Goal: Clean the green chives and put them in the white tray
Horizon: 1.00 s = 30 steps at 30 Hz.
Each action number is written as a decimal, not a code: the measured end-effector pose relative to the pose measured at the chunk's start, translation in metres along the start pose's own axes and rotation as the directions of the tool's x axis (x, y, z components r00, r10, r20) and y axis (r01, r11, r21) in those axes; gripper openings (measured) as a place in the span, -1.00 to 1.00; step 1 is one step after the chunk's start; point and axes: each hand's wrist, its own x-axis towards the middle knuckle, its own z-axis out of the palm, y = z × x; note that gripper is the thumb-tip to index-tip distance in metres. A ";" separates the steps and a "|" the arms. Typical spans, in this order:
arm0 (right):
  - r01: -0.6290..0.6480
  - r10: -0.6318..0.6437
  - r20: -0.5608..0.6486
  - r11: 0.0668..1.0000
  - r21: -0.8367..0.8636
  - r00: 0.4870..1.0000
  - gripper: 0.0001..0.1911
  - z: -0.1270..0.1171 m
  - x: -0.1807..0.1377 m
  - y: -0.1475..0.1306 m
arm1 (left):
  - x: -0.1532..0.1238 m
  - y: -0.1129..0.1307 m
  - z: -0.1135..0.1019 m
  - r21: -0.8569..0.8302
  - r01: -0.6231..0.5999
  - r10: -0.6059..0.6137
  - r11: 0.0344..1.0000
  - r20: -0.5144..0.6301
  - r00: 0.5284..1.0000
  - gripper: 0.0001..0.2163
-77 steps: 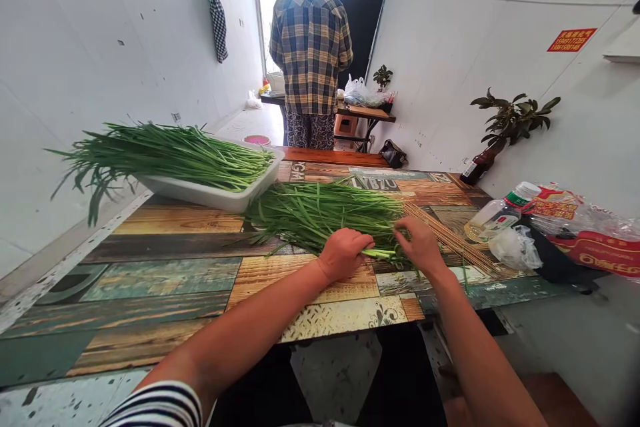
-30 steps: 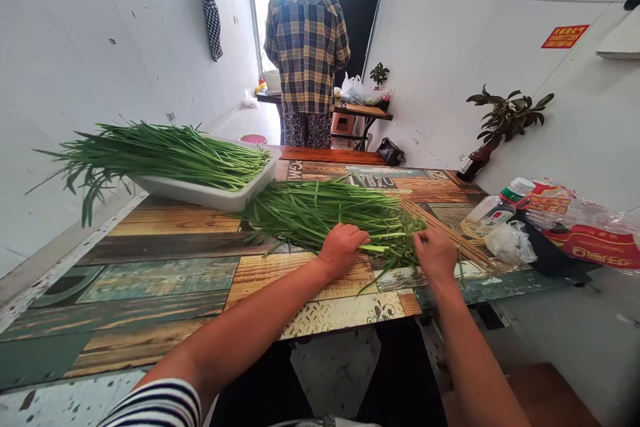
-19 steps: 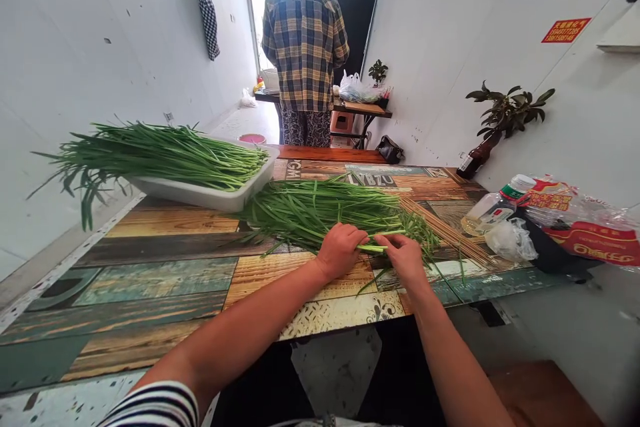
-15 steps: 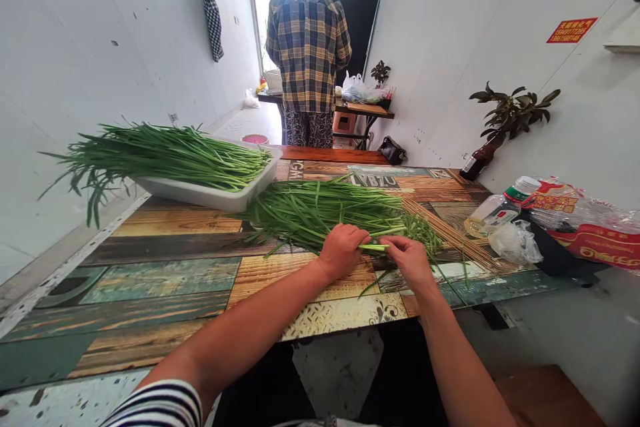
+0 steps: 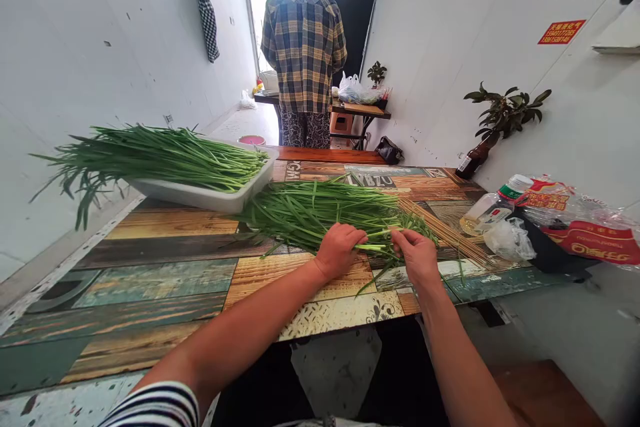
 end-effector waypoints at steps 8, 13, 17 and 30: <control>0.115 -0.119 -0.007 0.974 -0.196 0.993 -0.61 -0.014 0.008 0.016 | 0.000 -0.002 0.002 -0.066 -0.006 0.009 0.998 0.046 0.999 -0.75; 0.279 -0.372 -0.086 0.813 -0.510 0.924 -0.54 -0.037 0.029 0.026 | 0.003 -0.001 -0.004 -0.030 -0.021 0.023 0.999 0.056 0.998 -0.73; 0.178 -0.377 -0.080 0.600 -0.780 0.923 -0.50 -0.054 0.042 0.025 | 0.002 -0.002 -0.006 0.002 0.021 -0.021 1.000 0.025 0.999 -0.72; 0.622 -0.491 0.457 0.250 -0.742 0.742 -0.84 -0.032 -0.003 0.006 | 0.001 0.000 -0.002 -0.104 0.068 -0.073 0.992 -0.041 0.997 -0.73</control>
